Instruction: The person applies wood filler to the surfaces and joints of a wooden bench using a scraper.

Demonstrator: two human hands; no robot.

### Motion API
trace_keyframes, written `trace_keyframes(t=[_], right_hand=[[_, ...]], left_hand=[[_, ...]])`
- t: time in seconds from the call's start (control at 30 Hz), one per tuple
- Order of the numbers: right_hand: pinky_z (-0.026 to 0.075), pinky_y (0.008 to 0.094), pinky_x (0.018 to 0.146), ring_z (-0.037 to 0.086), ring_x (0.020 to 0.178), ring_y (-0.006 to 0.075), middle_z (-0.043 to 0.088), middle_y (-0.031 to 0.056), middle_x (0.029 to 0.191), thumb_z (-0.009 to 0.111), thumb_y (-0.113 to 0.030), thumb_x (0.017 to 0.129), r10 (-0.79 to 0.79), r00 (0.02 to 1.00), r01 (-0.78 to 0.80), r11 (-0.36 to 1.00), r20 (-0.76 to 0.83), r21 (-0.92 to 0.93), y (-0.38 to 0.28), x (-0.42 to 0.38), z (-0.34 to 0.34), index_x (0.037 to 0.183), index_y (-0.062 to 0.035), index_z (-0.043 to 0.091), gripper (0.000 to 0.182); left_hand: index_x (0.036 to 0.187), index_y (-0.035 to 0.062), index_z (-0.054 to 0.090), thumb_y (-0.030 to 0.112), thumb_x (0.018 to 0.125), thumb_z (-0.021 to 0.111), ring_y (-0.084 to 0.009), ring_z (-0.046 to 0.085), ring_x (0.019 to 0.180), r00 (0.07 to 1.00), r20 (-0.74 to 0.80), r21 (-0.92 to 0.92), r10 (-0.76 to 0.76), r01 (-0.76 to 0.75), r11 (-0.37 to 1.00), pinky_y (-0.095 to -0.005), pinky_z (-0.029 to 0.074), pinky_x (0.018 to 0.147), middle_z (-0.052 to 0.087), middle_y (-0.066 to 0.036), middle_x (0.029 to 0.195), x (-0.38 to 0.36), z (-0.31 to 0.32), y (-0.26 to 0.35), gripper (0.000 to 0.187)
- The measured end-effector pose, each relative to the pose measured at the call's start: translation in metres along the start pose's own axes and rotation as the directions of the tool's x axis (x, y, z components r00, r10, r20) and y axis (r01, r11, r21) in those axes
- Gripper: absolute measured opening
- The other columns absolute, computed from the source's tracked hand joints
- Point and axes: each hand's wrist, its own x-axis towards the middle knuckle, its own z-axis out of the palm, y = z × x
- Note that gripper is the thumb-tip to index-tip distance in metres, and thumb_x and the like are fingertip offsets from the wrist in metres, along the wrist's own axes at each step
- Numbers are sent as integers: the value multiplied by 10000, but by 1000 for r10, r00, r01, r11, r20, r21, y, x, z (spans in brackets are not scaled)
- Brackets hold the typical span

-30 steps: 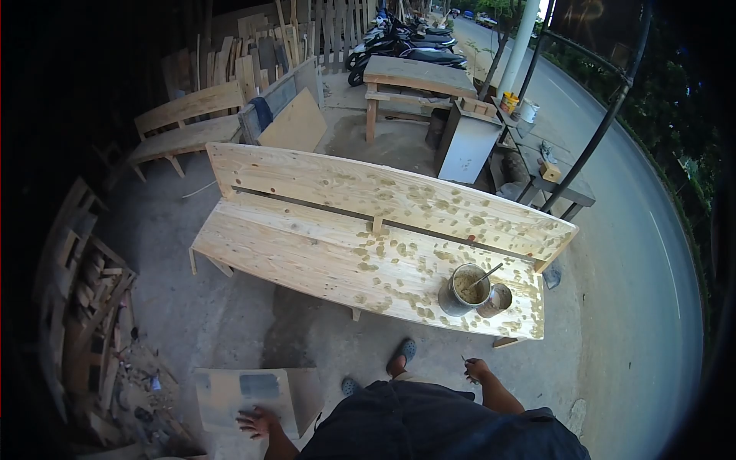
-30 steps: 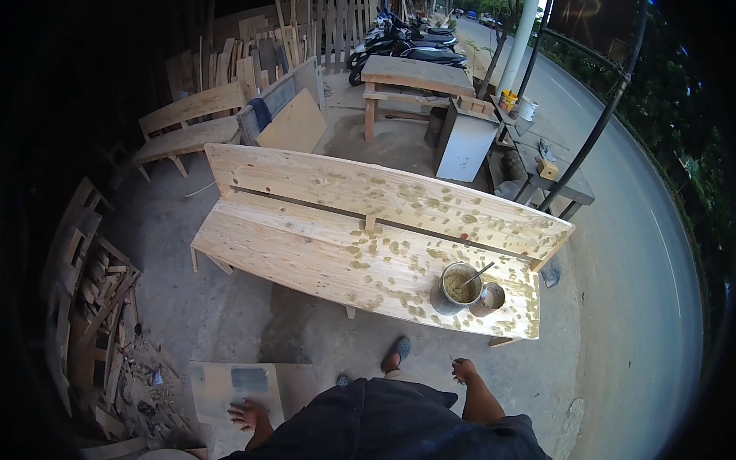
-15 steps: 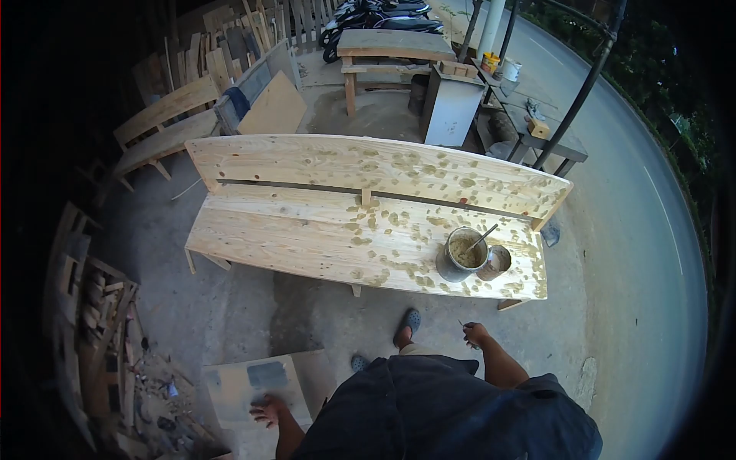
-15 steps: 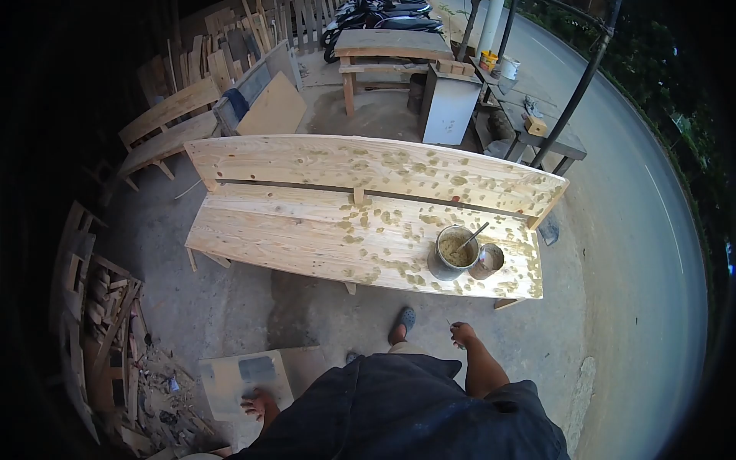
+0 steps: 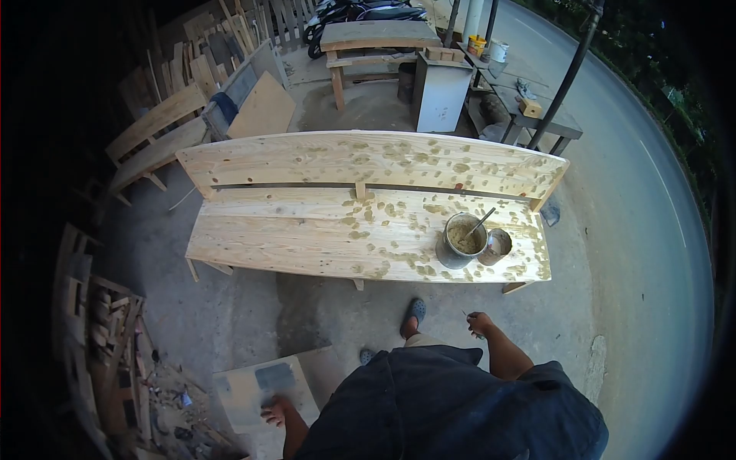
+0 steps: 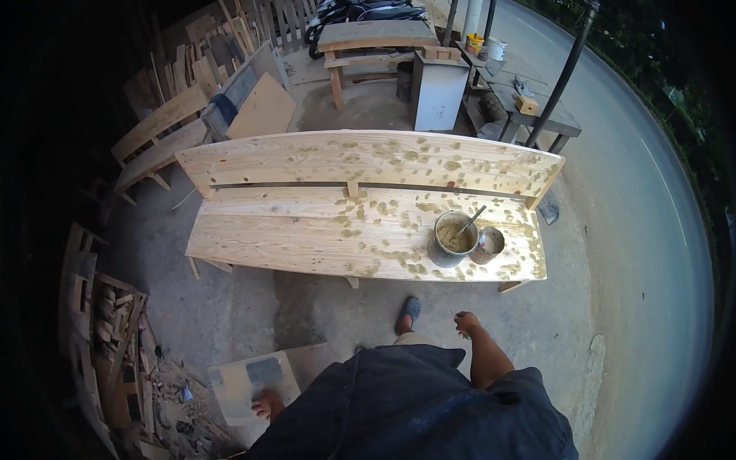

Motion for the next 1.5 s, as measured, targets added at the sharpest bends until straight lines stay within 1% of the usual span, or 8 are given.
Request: trace_keyframes(t=[0.03, 0.37, 0.4, 0.43, 0.47, 0.53, 0.73, 1.5], right_hand=[[546, 396, 516, 650, 588, 241, 674, 140, 827, 540, -256, 943, 1, 1000, -1, 1000, 0, 1, -1, -1, 0, 1272, -80, 591, 377], [551, 391, 527, 672, 619, 252, 689, 157, 866, 542, -252, 938, -6, 1000, 6, 1000, 11, 1, -10, 2, 2, 1265, -77, 595, 375], [558, 385, 537, 697, 652, 261, 706, 171, 904, 541, -245, 932, -6, 1000, 6, 1000, 9, -11, -12, 2, 2, 1264, -75, 595, 378], [558, 385, 537, 697, 652, 261, 706, 171, 904, 541, -245, 932, -9, 1000, 10, 1000, 9, -13, -14, 2, 1, 1264, -75, 595, 378], [558, 387, 537, 697, 653, 261, 706, 169, 901, 541, -246, 932, -9, 1000, 9, 1000, 8, -18, -15, 1, 0, 1267, -74, 594, 380], [558, 390, 536, 696, 654, 261, 705, 167, 899, 541, -247, 933, -10, 1000, 10, 1000, 7, -25, -14, 2, 0, 1269, -74, 592, 382], [542, 383, 520, 650, 592, 234, 684, 148, 830, 549, -273, 941, -14, 1000, 14, 1000, -3, 0, -11, 2, -1, 1261, -80, 597, 377], [550, 392, 535, 661, 606, 243, 690, 154, 871, 537, -265, 945, -5, 1000, 5, 1000, 1, -7, 5, -2, 2, 1271, -80, 598, 380]], left_hand=[[1525, 291, 258, 753, 821, 345, -381, 150, 1475, 992, -118, 355, -43, 83, 931, -642, 148, 1098, 163, -50, 1624, 1, 6, 6, 847], [1500, 290, 282, 732, 826, 359, -372, 182, 1464, 819, -549, 466, -169, 467, 752, -632, 181, 1087, 185, -31, 1617, -4, 6, -1, 809], [1497, 289, 288, 739, 817, 370, -370, 185, 1462, 930, -319, -315, -184, 80, 946, -635, 188, 1081, 185, -29, 1617, 0, 10, -5, 819], [1494, 289, 293, 746, 808, 380, -367, 188, 1461, 985, -171, -925, 13, -166, 341, -639, 195, 1076, 186, -28, 1617, 1, 11, -10, 829], [1494, 289, 293, 746, 808, 380, -367, 188, 1461, 986, -169, -926, 11, -163, 340, -639, 195, 1076, 186, -28, 1617, 17, 6, -33, 829], [1559, 258, 122, 716, 914, 176, -263, 58, 1505, 963, 236, -451, 128, -8, 892, -526, 42, 1178, 93, -70, 1634, -21, -40, -26, 793], [1526, 299, 263, 771, 793, 377, -359, 172, 1474, 991, 83, -374, 103, -65, 925, -629, 174, 1091, 165, -34, 1628, -17, -26, -20, 879], [1541, 316, 229, 807, 799, 336, -359, 160, 1477, 988, 89, -380, 126, -83, 921, -607, 171, 1104, 148, -39, 1632, -20, -30, -25, 896]])
